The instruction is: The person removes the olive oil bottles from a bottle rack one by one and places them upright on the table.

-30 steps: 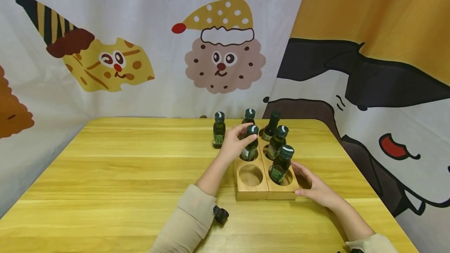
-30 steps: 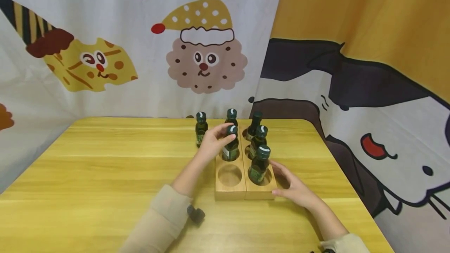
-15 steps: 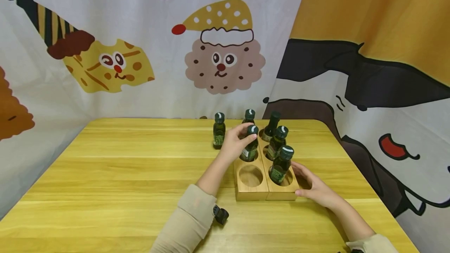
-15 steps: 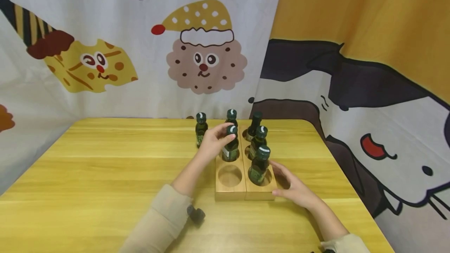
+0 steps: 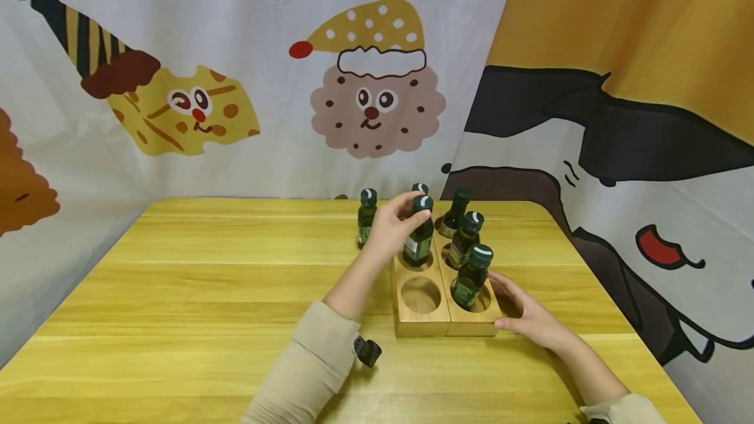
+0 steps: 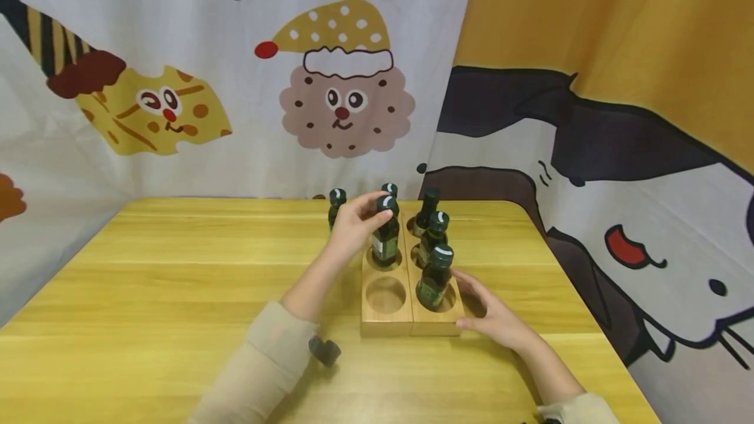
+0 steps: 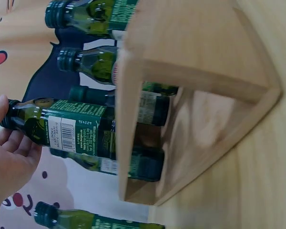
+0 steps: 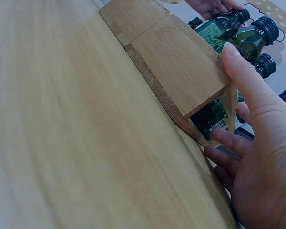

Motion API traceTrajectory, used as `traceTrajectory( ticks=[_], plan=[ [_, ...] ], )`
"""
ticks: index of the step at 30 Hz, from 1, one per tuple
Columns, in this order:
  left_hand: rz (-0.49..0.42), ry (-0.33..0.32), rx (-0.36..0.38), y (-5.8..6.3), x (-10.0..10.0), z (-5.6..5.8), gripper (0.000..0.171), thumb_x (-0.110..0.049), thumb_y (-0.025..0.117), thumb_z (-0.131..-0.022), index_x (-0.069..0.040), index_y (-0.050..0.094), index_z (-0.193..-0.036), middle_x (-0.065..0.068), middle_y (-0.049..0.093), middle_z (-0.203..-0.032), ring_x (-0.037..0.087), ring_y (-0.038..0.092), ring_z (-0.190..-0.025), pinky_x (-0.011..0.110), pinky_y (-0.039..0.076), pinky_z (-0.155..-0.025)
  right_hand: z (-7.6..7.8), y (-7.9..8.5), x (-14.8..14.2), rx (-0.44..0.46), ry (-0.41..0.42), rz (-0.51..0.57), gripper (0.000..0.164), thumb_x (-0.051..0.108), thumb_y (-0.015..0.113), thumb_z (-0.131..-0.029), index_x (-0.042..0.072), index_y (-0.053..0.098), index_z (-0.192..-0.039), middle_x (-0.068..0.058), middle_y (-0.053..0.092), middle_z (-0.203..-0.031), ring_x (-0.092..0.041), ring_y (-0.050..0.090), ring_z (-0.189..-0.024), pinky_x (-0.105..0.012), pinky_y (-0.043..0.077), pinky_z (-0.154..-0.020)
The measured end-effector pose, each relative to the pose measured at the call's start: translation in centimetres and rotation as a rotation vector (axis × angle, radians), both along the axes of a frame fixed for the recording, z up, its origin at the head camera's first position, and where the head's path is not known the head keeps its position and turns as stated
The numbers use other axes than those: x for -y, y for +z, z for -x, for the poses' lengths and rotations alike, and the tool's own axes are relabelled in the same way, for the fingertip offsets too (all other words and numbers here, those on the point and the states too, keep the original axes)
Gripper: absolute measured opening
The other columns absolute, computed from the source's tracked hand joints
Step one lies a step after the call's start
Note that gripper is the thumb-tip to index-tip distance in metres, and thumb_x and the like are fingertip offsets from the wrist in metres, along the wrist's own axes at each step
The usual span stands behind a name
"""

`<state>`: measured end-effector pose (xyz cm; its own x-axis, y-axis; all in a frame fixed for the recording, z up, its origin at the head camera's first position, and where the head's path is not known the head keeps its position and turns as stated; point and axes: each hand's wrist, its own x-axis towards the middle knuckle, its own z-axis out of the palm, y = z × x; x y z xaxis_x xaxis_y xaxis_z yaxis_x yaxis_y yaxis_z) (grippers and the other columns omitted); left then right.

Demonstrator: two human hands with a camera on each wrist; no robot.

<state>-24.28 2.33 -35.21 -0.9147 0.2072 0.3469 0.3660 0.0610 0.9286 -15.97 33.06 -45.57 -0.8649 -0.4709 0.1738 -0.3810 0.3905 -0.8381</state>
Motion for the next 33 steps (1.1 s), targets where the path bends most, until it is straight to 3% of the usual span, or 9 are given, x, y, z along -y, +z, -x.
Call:
traceTrajectory(
  ticks=[14,25,33],
  plan=[
    [-0.057,0.024,-0.059,2.4,2.2,-0.6,0.035,-0.01,0.069,-0.09,-0.003,0.063,-0.123,0.009,0.068,-0.099,0.019,0.062,-0.093,0.029,0.054,-0.076,-0.1,0.1,-0.1,0.011,-0.021,-0.022,0.081,0.004,0.07,-0.084,0.013,0.026,-0.151,-0.026,0.038,-0.142,-0.004,0.039,-0.125,-0.016,0.03,-0.099],
    [-0.048,0.06,-0.048,2.5,5.4,-1.0,0.035,-0.009,0.069,-0.089,-0.002,0.063,-0.123,0.012,0.068,-0.099,0.02,0.061,-0.087,0.027,0.051,-0.073,0.0,-0.1,-0.1,-0.002,-0.007,-0.016,0.081,0.006,0.071,-0.085,0.014,0.025,-0.152,-0.026,0.039,-0.142,-0.002,0.039,-0.125,-0.016,0.031,-0.099],
    [-0.012,0.102,-0.061,2.4,8.0,-1.0,0.032,-0.008,0.069,-0.089,-0.003,0.065,-0.121,0.013,0.067,-0.097,0.022,0.062,-0.092,0.03,0.053,-0.077,0.0,-0.1,-0.1,-0.005,0.002,-0.006,0.081,0.004,0.07,-0.085,0.013,0.025,-0.152,-0.026,0.039,-0.142,-0.001,0.039,-0.124,-0.017,0.031,-0.099]
  ],
)
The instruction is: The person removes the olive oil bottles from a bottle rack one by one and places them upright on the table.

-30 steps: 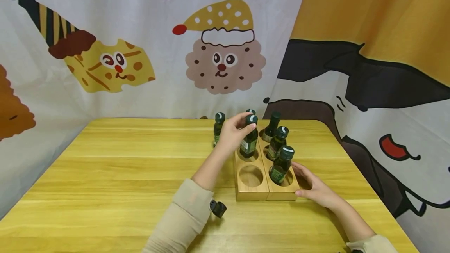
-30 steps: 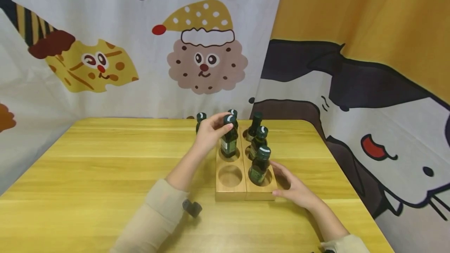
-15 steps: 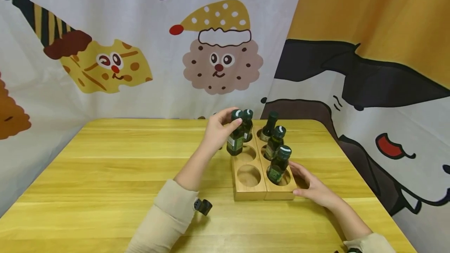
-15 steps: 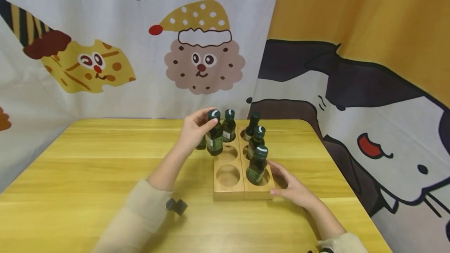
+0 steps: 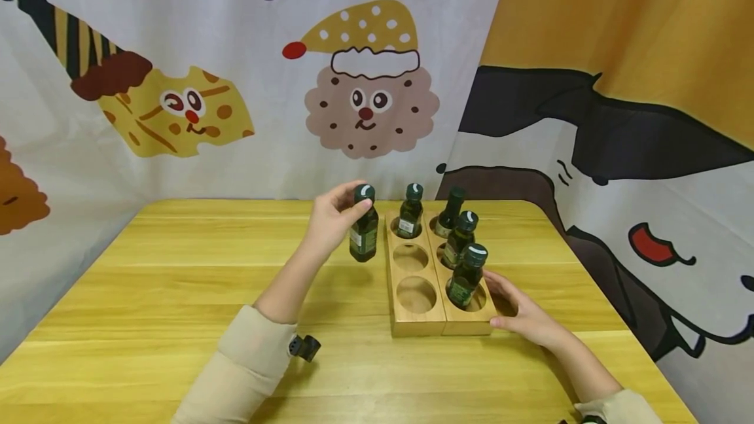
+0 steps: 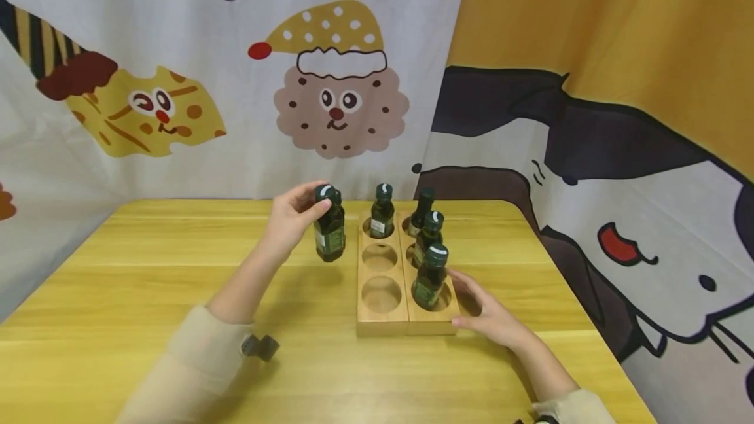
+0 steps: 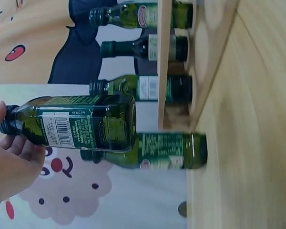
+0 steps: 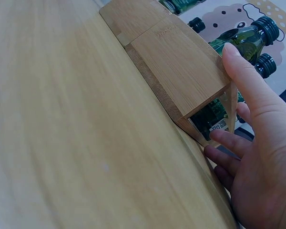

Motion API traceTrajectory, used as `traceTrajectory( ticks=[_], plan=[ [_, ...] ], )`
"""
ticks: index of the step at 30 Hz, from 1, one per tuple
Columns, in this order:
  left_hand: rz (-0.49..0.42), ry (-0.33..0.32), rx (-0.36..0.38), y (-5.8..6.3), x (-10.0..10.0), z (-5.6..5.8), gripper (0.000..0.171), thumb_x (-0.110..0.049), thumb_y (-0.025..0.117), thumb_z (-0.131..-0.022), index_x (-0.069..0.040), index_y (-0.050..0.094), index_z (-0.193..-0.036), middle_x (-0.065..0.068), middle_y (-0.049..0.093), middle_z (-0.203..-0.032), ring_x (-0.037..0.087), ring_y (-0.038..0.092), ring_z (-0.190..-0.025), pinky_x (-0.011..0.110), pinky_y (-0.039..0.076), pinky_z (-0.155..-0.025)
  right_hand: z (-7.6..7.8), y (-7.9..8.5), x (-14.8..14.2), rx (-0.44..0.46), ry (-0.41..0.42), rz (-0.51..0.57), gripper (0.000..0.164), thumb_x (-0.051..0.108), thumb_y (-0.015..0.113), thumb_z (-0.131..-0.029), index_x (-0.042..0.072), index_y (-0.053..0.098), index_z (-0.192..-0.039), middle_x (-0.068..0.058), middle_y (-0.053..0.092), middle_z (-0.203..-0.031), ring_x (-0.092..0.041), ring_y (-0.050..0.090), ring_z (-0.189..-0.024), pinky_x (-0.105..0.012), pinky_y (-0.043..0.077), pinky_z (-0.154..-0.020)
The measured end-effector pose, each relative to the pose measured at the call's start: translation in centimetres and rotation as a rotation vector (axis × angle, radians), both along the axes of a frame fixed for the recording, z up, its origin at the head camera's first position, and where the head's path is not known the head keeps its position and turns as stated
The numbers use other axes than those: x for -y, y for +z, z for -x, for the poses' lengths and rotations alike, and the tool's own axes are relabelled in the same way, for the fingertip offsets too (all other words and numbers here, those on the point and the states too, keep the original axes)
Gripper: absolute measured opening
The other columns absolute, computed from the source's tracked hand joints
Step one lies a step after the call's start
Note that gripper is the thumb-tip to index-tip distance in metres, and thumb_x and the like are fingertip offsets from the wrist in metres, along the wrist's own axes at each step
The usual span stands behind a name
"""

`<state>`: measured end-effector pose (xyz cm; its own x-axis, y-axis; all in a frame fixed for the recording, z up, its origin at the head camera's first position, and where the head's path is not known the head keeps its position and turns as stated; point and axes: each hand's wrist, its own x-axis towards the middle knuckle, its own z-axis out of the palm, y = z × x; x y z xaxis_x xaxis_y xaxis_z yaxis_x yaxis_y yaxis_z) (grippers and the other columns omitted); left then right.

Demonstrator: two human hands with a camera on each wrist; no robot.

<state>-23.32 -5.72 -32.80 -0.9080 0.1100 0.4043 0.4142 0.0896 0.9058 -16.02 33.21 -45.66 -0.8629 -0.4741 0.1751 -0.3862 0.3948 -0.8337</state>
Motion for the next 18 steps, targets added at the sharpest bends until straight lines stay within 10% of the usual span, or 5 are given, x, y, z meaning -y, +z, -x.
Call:
traceTrajectory(
  ticks=[18],
  plan=[
    [0.087,0.038,0.005,0.8,3.9,1.2,0.034,-0.01,0.067,-0.091,-0.002,0.061,-0.124,0.013,0.065,-0.102,0.021,0.06,-0.093,0.03,0.052,-0.079,-0.2,0.3,0.1,0.01,-0.009,-0.013,0.081,0.004,0.07,-0.085,0.012,0.025,-0.152,-0.026,0.038,-0.142,-0.011,0.04,-0.126,-0.018,0.032,-0.099]
  ],
)
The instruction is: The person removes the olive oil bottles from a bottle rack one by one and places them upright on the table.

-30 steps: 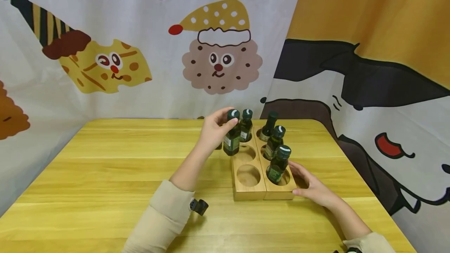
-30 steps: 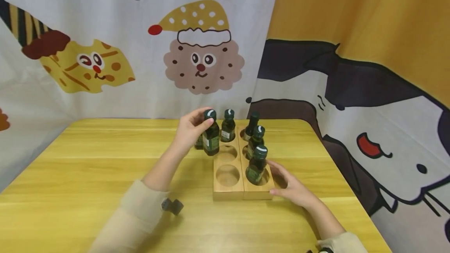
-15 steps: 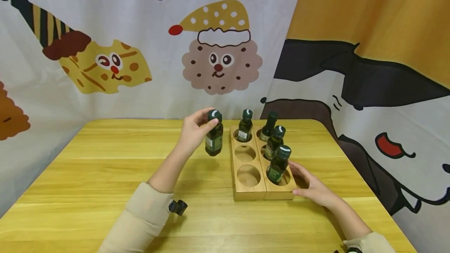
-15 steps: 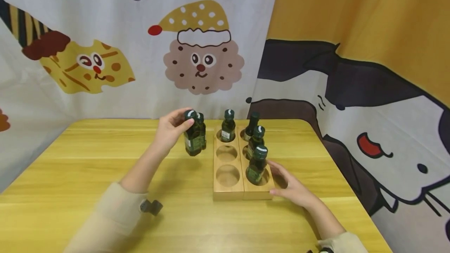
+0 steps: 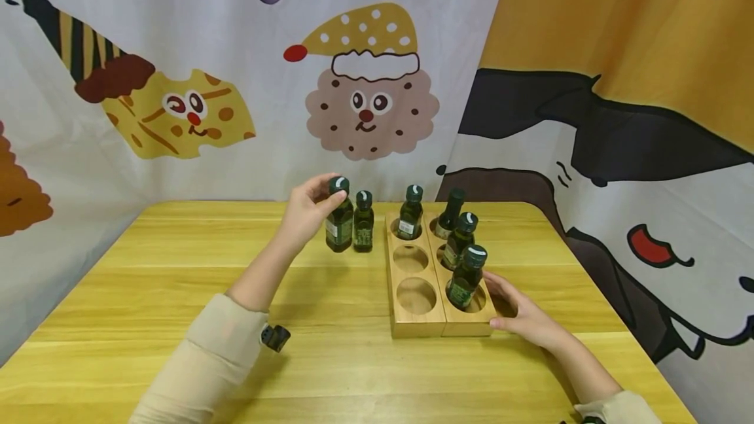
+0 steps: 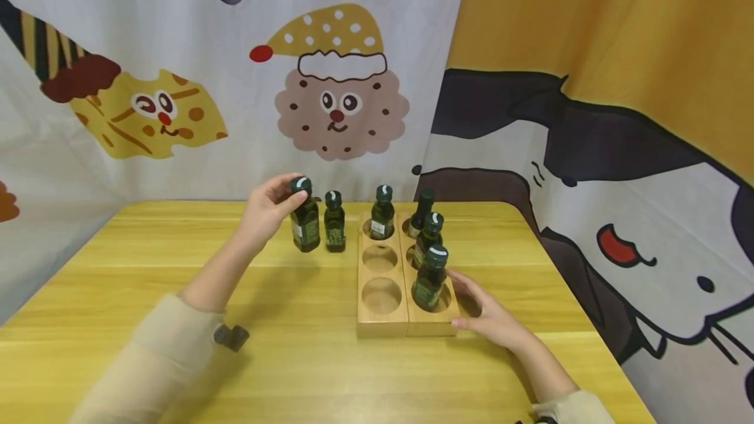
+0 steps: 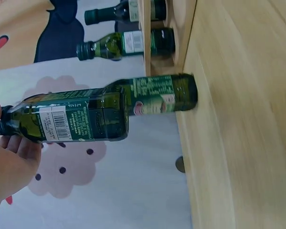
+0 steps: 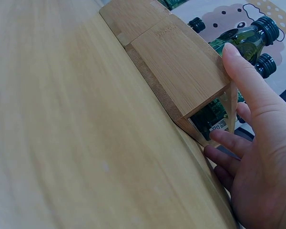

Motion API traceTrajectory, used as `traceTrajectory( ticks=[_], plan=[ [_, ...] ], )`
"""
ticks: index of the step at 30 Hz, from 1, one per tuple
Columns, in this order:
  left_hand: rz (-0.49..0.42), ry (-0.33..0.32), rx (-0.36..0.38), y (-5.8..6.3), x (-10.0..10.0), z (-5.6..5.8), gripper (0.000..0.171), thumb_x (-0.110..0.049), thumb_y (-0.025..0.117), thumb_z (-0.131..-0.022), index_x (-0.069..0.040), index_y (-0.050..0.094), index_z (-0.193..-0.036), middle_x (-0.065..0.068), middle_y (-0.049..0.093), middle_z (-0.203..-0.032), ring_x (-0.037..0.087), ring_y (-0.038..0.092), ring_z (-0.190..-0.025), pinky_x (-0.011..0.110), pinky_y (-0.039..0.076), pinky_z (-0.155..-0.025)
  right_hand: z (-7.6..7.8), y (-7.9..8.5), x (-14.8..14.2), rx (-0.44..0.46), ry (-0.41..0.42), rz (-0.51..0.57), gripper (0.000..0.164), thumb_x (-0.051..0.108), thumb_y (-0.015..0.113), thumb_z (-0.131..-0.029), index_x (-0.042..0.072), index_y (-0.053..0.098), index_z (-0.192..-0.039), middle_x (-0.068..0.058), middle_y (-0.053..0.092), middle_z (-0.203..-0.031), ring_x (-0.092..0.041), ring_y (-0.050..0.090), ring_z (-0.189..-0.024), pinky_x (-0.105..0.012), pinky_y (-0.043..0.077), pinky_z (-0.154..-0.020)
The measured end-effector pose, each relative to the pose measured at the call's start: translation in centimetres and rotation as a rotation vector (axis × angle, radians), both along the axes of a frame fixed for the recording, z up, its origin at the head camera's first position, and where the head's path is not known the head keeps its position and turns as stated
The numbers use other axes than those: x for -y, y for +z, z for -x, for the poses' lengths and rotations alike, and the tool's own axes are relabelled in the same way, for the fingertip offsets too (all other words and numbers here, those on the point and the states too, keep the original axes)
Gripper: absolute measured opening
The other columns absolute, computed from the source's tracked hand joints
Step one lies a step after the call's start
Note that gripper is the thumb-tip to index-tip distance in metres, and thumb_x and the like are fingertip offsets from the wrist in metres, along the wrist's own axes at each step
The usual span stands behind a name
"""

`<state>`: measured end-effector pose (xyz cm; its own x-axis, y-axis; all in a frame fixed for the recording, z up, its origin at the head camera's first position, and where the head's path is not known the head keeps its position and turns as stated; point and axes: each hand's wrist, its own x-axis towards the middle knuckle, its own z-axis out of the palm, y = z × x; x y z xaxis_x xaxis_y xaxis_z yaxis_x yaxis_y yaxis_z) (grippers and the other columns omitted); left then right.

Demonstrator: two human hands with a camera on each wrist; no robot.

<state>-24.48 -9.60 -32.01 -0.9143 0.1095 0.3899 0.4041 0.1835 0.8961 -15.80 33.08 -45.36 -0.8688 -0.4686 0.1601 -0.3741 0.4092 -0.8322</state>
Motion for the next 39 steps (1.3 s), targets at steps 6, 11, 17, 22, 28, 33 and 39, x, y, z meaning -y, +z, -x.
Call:
traceTrajectory(
  ticks=[6,11,17,22,28,33,39],
  plan=[
    [-0.026,0.026,0.025,-0.1,0.8,1.0,0.036,-0.012,0.066,-0.092,-0.003,0.06,-0.126,0.013,0.063,-0.104,0.02,0.059,-0.094,0.031,0.051,-0.082,0.1,0.0,0.0,-0.009,0.0,0.005,0.081,0.005,0.07,-0.085,0.013,0.025,-0.152,-0.026,0.038,-0.142,-0.003,0.039,-0.124,-0.018,0.032,-0.099],
    [-0.019,0.046,0.027,-0.3,1.3,1.8,0.04,-0.016,0.066,-0.092,-0.002,0.058,-0.129,0.013,0.063,-0.108,0.02,0.059,-0.097,0.034,0.05,-0.085,0.0,-0.1,-0.1,-0.01,-0.002,0.005,0.081,0.004,0.07,-0.085,0.013,0.025,-0.152,-0.026,0.039,-0.142,-0.004,0.039,-0.125,-0.018,0.032,-0.099],
    [-0.001,0.051,0.024,-0.5,1.5,2.6,0.04,-0.019,0.066,-0.093,-0.004,0.058,-0.129,0.012,0.062,-0.108,0.021,0.058,-0.098,0.035,0.049,-0.086,0.0,-0.1,-0.1,-0.005,-0.006,0.005,0.08,0.004,0.07,-0.085,0.014,0.026,-0.152,-0.025,0.038,-0.143,-0.004,0.039,-0.125,-0.018,0.031,-0.099],
    [-0.006,0.057,0.026,-0.6,1.6,3.1,0.039,-0.018,0.066,-0.093,-0.003,0.058,-0.128,0.012,0.062,-0.107,0.021,0.058,-0.097,0.036,0.049,-0.085,0.0,-0.1,-0.1,-0.003,-0.007,0.001,0.08,0.004,0.069,-0.086,0.014,0.025,-0.152,-0.026,0.038,-0.143,-0.001,0.038,-0.124,-0.018,0.032,-0.1],
    [-0.001,0.059,0.026,-1.8,1.7,3.8,0.038,-0.017,0.066,-0.092,-0.003,0.059,-0.127,0.013,0.063,-0.107,0.021,0.059,-0.096,0.034,0.049,-0.084,0.0,-0.1,-0.1,-0.004,-0.005,0.0,0.08,0.005,0.069,-0.086,0.014,0.025,-0.152,-0.025,0.039,-0.143,-0.001,0.039,-0.124,-0.018,0.032,-0.1],
    [-0.007,0.053,0.051,-3.0,1.7,4.0,0.039,-0.016,0.066,-0.092,-0.003,0.059,-0.128,0.013,0.063,-0.108,0.022,0.059,-0.098,0.034,0.05,-0.085,0.0,-0.1,0.0,-0.003,-0.004,0.002,0.08,0.006,0.069,-0.086,0.014,0.026,-0.152,-0.025,0.038,-0.143,-0.001,0.039,-0.124,-0.018,0.031,-0.1],
    [-0.015,0.053,0.056,-4.0,1.5,4.2,0.039,-0.014,0.066,-0.092,-0.001,0.058,-0.128,0.015,0.063,-0.109,0.023,0.06,-0.098,0.035,0.05,-0.085,0.0,-0.2,-0.1,-0.007,-0.005,0.0,0.08,0.006,0.07,-0.086,0.015,0.026,-0.152,-0.024,0.039,-0.143,-0.002,0.039,-0.124,-0.017,0.031,-0.099]
  ],
)
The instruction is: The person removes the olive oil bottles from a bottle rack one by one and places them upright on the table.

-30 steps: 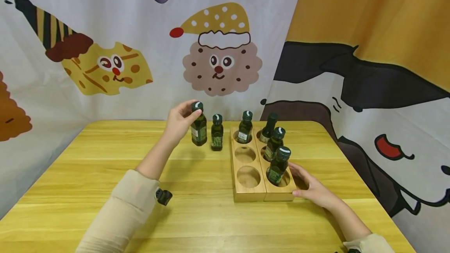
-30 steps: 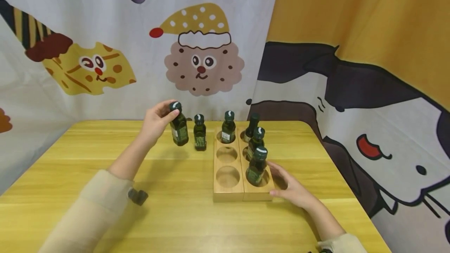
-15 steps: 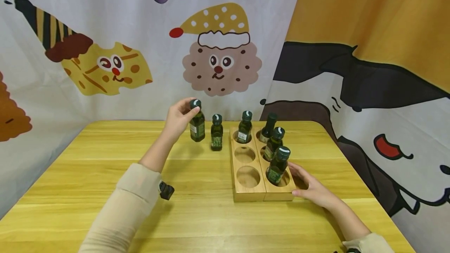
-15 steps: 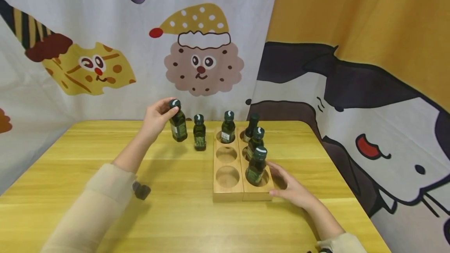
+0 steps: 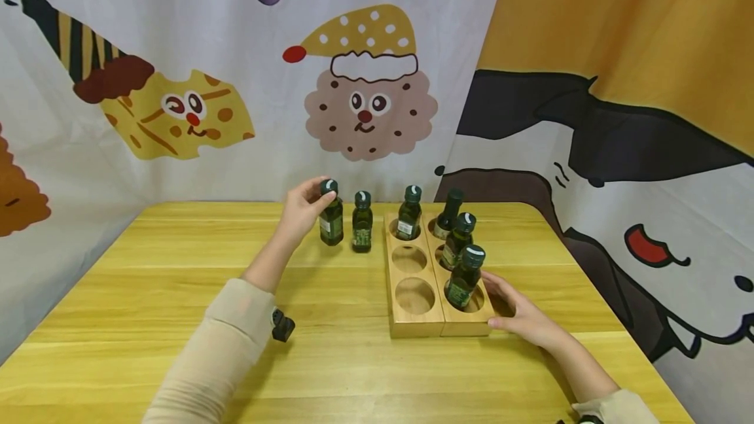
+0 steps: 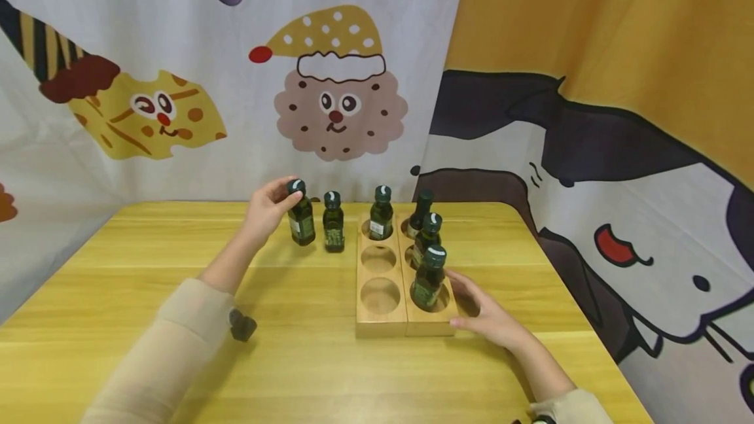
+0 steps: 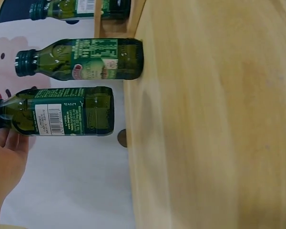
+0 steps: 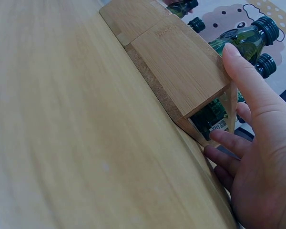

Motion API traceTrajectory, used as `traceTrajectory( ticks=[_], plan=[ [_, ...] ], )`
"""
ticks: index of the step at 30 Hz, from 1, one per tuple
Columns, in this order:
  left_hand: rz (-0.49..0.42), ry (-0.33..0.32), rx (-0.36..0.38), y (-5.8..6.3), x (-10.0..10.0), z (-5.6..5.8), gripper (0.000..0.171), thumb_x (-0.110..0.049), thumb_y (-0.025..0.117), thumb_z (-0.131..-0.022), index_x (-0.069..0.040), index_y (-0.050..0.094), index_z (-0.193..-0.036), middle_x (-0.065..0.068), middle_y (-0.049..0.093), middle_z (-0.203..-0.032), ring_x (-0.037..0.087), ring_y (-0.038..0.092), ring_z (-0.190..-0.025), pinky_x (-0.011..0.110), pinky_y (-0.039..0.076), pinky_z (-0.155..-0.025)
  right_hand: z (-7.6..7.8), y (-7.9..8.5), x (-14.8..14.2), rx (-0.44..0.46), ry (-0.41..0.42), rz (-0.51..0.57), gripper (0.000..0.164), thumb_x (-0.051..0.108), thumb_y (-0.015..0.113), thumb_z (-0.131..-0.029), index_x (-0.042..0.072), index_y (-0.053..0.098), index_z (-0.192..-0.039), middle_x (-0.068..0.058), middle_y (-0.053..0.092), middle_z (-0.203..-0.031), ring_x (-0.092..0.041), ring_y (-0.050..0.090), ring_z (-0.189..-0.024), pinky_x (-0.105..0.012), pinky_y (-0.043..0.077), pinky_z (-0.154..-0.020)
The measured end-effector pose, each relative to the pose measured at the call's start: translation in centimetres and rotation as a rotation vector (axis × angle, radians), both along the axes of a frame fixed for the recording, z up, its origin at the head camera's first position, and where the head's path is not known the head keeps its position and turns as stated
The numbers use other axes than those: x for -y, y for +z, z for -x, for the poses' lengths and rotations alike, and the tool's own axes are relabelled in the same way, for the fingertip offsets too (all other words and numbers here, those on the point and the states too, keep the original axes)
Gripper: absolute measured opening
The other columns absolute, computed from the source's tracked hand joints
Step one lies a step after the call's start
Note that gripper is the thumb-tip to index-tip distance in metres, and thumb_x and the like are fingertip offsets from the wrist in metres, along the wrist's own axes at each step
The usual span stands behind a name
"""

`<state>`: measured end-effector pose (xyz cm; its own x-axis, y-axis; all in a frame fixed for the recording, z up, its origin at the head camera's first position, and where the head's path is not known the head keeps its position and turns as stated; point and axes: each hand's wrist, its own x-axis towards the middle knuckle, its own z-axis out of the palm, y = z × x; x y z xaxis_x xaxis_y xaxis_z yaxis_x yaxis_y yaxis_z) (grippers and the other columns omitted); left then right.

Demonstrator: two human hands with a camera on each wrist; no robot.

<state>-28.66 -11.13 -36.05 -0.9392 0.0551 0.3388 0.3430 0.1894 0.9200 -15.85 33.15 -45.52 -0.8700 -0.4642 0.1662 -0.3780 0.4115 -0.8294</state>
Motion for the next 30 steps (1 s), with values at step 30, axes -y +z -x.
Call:
traceTrajectory(
  ticks=[30],
  plan=[
    [-0.01,0.0,0.078,-2.6,0.3,0.7,0.043,-0.014,0.067,-0.092,0.0,0.055,-0.131,0.019,0.06,-0.121,0.03,0.057,-0.11,0.04,0.047,-0.093,0.0,0.0,0.1,-0.007,0.001,0.004,0.081,0.007,0.07,-0.085,0.014,0.025,-0.152,-0.024,0.039,-0.143,-0.003,0.04,-0.124,-0.019,0.032,-0.099]
  ],
)
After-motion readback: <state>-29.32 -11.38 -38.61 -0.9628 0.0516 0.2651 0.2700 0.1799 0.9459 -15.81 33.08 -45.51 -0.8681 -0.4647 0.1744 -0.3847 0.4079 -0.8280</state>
